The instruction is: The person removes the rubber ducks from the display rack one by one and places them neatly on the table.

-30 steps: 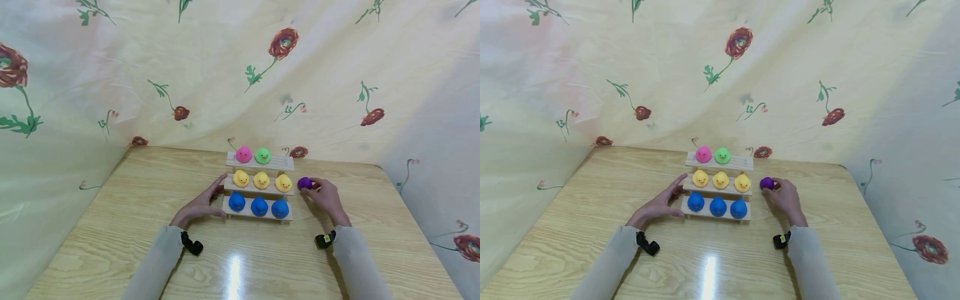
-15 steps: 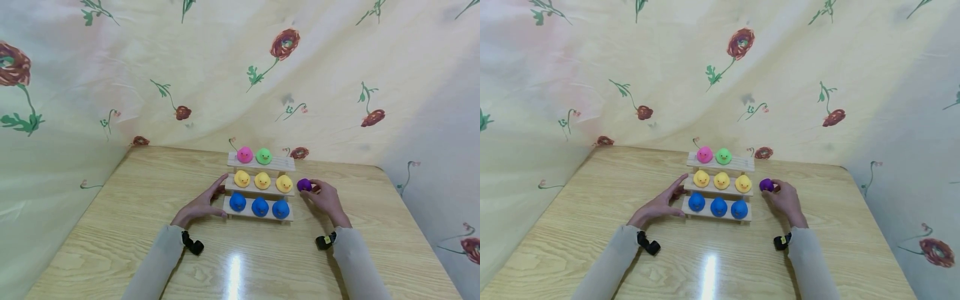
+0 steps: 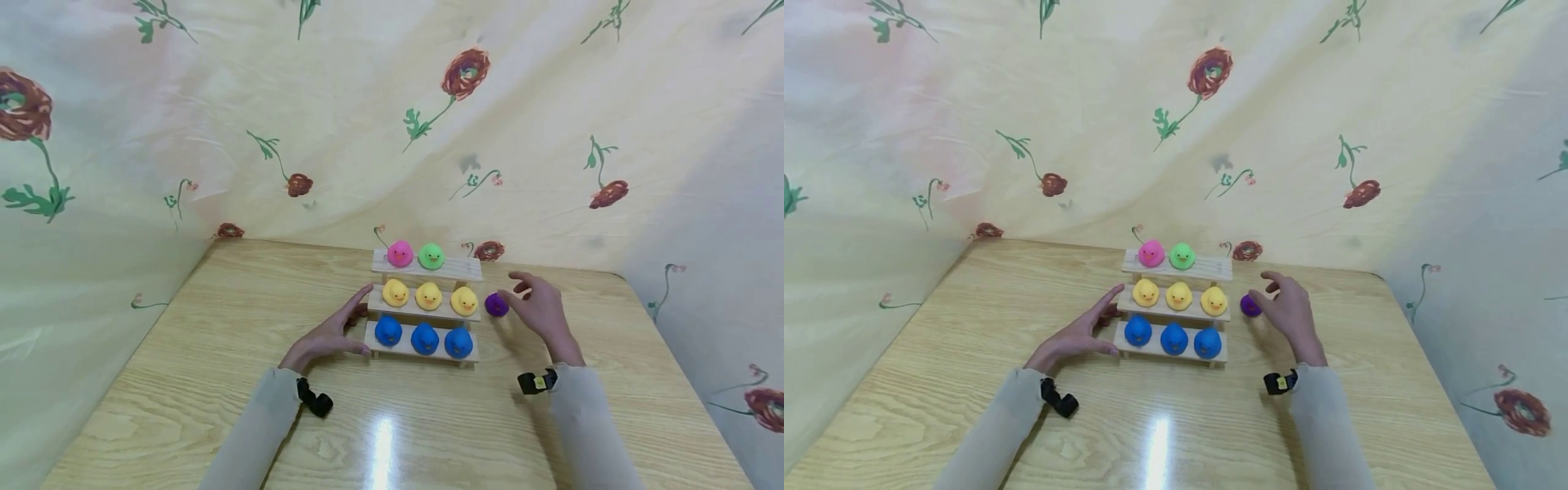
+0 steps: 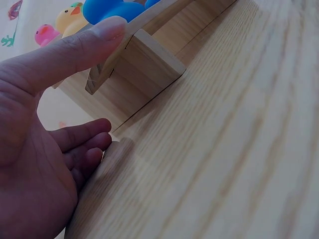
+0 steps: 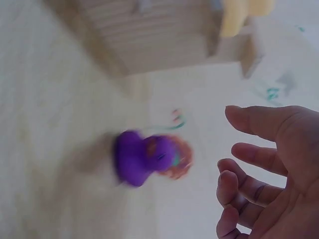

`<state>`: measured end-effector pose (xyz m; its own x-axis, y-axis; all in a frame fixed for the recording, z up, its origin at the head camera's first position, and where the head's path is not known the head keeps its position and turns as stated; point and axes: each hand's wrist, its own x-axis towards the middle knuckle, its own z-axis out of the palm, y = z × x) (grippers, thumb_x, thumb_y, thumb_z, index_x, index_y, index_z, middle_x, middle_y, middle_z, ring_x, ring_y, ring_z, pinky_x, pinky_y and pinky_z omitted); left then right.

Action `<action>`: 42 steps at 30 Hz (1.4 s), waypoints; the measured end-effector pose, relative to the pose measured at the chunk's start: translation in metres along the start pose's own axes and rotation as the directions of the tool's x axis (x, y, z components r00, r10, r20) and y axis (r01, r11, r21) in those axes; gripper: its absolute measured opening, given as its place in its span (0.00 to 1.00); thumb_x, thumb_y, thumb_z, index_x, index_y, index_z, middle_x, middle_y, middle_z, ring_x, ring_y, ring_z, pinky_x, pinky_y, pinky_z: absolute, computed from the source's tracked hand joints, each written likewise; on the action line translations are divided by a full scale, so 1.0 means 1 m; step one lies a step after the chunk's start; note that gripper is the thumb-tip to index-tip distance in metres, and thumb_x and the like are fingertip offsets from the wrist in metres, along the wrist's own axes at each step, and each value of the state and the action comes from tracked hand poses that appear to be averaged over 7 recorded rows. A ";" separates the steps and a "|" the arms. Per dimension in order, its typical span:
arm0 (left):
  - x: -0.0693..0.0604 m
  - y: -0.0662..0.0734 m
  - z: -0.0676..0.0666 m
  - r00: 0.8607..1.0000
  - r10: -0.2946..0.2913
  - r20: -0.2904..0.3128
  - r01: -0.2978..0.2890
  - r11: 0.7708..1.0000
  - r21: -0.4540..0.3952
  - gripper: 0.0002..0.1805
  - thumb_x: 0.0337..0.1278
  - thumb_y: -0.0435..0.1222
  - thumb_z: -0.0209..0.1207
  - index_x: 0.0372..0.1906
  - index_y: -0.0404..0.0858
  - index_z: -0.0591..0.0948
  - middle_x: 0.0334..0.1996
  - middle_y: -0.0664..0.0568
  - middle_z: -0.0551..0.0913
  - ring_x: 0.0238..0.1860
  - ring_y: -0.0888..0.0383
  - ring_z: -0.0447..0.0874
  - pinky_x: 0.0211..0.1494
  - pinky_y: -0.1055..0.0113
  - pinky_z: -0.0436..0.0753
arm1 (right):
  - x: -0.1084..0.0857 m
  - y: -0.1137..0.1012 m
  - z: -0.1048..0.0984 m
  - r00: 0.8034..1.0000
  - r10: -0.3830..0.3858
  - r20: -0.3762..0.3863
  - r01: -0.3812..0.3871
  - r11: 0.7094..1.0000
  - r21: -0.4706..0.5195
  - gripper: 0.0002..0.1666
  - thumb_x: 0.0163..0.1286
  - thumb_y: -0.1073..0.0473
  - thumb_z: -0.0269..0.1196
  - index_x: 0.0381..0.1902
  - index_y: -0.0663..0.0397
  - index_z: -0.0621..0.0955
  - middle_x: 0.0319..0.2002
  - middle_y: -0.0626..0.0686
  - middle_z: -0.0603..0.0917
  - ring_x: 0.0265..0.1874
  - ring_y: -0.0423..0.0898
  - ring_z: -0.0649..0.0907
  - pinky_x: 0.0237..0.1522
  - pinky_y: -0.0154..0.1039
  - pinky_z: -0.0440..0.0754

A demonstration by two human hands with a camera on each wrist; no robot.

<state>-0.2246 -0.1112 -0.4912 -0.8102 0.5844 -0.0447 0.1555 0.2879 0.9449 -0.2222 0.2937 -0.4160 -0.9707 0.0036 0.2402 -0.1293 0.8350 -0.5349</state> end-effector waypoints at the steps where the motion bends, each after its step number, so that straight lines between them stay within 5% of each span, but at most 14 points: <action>1: 0.000 0.000 0.000 1.000 0.000 0.000 0.000 1.000 0.000 0.65 0.47 0.39 0.76 0.80 0.67 0.42 0.78 0.38 0.56 0.79 0.40 0.55 0.82 0.45 0.54 | 0.001 -0.005 -0.002 1.000 -0.006 -0.008 0.007 1.000 0.007 0.29 0.69 0.54 0.67 0.62 0.65 0.77 0.43 0.69 0.85 0.36 0.58 0.84 0.34 0.35 0.76; 15: 0.000 0.000 0.000 1.000 -0.022 -0.011 0.022 1.000 -0.002 0.65 0.44 0.40 0.77 0.77 0.74 0.44 0.77 0.42 0.59 0.79 0.45 0.56 0.82 0.47 0.55 | 0.022 -0.062 0.002 0.995 -0.101 -0.017 0.103 0.986 0.129 0.24 0.69 0.55 0.67 0.59 0.60 0.81 0.40 0.62 0.84 0.34 0.52 0.80 0.36 0.33 0.77; 22: 0.002 -0.001 0.000 1.000 -0.016 -0.014 0.016 1.000 0.000 0.66 0.44 0.39 0.77 0.78 0.74 0.43 0.77 0.42 0.59 0.79 0.44 0.56 0.82 0.46 0.56 | 0.033 -0.081 0.009 0.988 -0.144 0.048 0.135 0.978 0.162 0.28 0.68 0.54 0.67 0.63 0.59 0.79 0.40 0.61 0.83 0.33 0.52 0.79 0.34 0.34 0.77; 31: 0.004 0.000 0.000 0.999 -0.037 -0.028 0.037 0.999 -0.008 0.65 0.44 0.38 0.77 0.77 0.75 0.44 0.77 0.42 0.59 0.79 0.45 0.56 0.82 0.46 0.55 | 0.046 -0.096 0.021 0.981 -0.116 0.155 0.084 0.977 0.197 0.32 0.68 0.47 0.67 0.66 0.55 0.76 0.43 0.59 0.83 0.34 0.51 0.79 0.31 0.35 0.78; 42: 0.010 0.000 0.001 0.999 -0.029 -0.040 0.029 0.999 -0.014 0.65 0.44 0.38 0.77 0.77 0.75 0.45 0.78 0.42 0.58 0.79 0.44 0.55 0.83 0.46 0.54 | 0.058 -0.106 0.030 0.977 -0.131 0.166 0.113 0.987 0.111 0.34 0.66 0.45 0.69 0.65 0.56 0.77 0.44 0.59 0.85 0.41 0.53 0.82 0.40 0.43 0.82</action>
<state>-0.2319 -0.1047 -0.4924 -0.8362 0.5453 -0.0593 0.1243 0.2938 0.9478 -0.2708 0.1892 -0.3695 -0.9655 -0.1972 0.1702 -0.2601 0.7639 -0.5906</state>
